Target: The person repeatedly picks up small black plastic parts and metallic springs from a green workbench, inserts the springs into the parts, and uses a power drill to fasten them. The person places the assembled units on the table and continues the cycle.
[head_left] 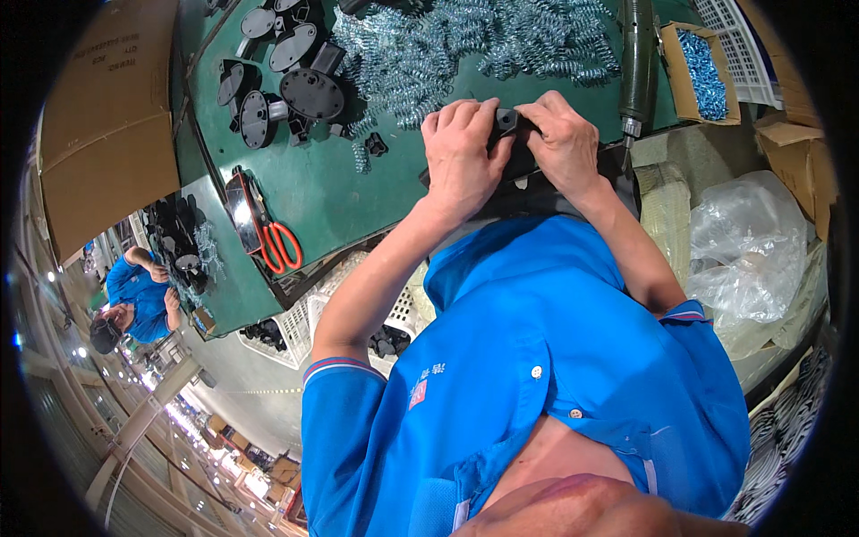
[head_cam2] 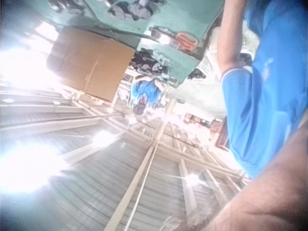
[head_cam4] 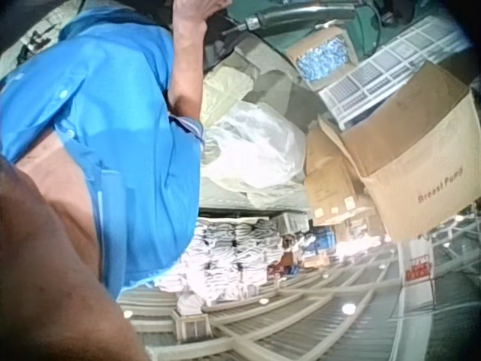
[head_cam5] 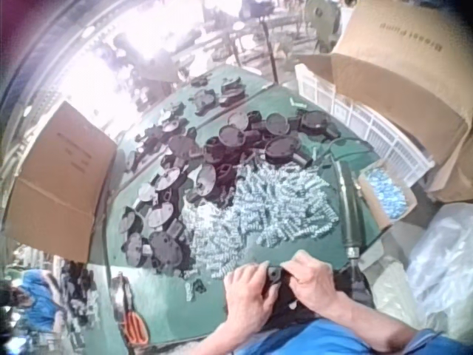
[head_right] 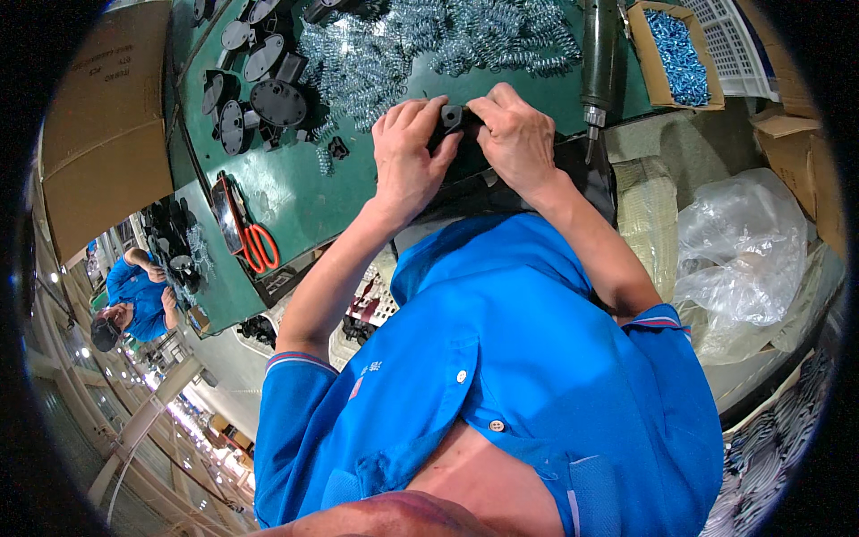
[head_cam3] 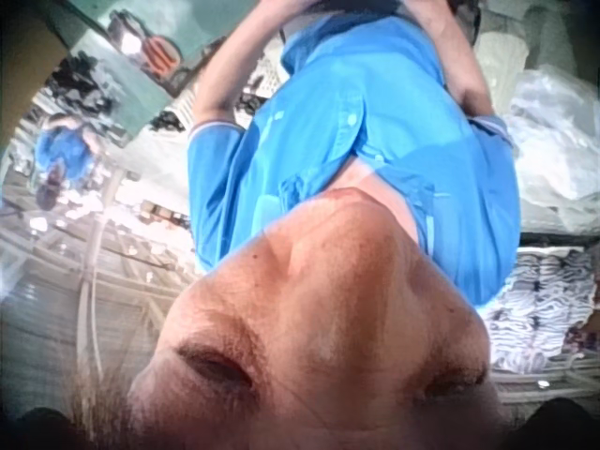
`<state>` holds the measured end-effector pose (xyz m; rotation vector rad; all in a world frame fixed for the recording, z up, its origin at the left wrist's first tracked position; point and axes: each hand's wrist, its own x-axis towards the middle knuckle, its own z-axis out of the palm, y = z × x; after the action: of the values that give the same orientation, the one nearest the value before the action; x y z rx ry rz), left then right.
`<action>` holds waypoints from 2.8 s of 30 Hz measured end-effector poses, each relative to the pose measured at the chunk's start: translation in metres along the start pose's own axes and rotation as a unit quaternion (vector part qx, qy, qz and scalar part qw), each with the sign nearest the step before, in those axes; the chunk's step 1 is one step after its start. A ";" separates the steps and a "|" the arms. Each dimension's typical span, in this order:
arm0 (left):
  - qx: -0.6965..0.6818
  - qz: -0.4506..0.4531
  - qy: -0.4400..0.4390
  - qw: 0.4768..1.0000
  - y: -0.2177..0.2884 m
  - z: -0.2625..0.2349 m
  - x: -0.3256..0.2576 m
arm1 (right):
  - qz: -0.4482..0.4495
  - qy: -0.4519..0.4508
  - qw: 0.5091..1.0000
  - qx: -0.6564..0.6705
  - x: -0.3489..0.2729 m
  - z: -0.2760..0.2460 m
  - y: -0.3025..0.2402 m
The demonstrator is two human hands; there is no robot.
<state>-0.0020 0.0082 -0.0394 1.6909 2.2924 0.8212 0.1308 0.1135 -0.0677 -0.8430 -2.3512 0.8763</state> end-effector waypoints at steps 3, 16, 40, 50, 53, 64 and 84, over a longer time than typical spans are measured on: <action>0.004 0.000 -0.034 0.999 0.001 -0.001 0.002 | -0.012 0.013 1.000 0.023 -0.002 0.002 0.005; 0.123 0.011 -0.209 0.970 0.017 -0.021 0.031 | -0.061 -0.018 0.998 0.019 0.001 -0.006 0.013; 0.149 0.064 -0.114 0.980 0.015 -0.002 0.014 | 0.125 -0.056 0.960 -0.243 0.045 -0.195 0.142; 0.161 0.091 -0.110 0.976 0.011 0.002 0.018 | 0.226 0.176 0.956 0.064 0.024 -0.184 0.148; 0.177 0.080 -0.123 0.973 0.014 0.000 0.016 | 0.214 0.302 0.897 0.241 0.017 -0.184 0.094; 0.212 0.064 -0.160 0.962 0.023 0.000 0.020 | 0.342 0.089 0.819 0.452 -0.107 -0.067 0.048; 0.203 0.072 -0.149 0.965 0.020 0.001 0.019 | 0.320 0.079 0.891 0.314 -0.094 -0.076 0.042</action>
<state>0.0085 0.0299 -0.0264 1.9998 2.2510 0.0951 0.2587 0.1044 -0.0670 -1.3370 -1.4700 1.6355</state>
